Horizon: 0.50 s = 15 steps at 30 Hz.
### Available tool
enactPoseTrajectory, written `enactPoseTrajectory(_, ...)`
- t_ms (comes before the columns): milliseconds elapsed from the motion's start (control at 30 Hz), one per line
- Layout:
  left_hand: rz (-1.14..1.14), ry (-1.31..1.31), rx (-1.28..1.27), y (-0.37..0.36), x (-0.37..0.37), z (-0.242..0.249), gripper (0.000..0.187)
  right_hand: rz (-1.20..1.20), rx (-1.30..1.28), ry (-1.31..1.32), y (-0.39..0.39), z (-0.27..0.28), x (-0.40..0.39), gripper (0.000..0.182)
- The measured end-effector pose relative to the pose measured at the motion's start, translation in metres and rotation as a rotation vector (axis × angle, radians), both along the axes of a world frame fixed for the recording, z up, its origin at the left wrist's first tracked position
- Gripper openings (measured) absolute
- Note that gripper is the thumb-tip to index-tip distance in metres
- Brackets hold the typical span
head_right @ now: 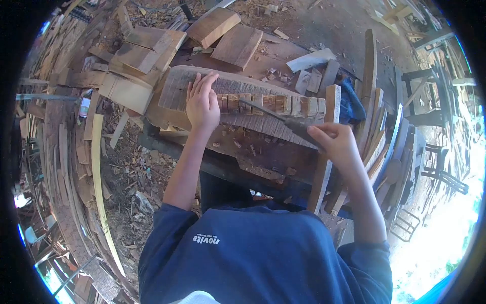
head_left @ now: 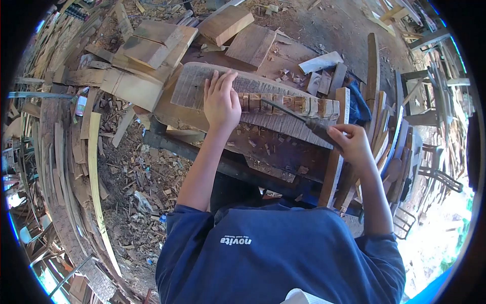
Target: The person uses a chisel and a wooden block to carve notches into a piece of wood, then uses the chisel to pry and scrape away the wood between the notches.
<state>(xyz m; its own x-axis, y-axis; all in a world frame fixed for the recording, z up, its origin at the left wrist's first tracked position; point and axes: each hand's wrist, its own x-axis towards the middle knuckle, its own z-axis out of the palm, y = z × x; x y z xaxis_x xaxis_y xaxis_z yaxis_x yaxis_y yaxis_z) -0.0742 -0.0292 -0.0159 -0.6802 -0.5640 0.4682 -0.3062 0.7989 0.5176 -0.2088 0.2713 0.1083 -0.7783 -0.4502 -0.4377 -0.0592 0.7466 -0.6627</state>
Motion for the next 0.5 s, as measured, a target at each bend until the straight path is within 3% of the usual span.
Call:
enactPoseTrajectory(67, -0.015, 0.005, 0.033, -0.001, 0.003, 0.002, 0.037, -0.188, -0.032, -0.297, -0.003, 0.01, 0.014, 0.039)
enactPoseTrajectory(200, -0.141, 0.052, 0.141, -0.005, 0.014, 0.009, 0.034, -0.307, -0.158, -0.513, -0.002, 0.003, 0.033, 0.039)
enactPoseTrajectory(300, -0.171, -0.004, -0.072, 0.012, 0.017, 0.045, 0.026, -0.297, -0.217, -0.475, 0.005, -0.001, 0.046, 0.037)
enactPoseTrajectory(467, -0.331, 0.04, -0.084, 0.013, -0.002, 0.026, 0.015, -0.276, -0.279, -0.312, 0.018, -0.005, 0.067, 0.035)
enactPoseTrajectory(500, -0.25, 0.07, 0.144, 0.014, -0.005, 0.019, 0.013, -0.295, -0.297, -0.283, 0.023, -0.007, 0.07, 0.033)
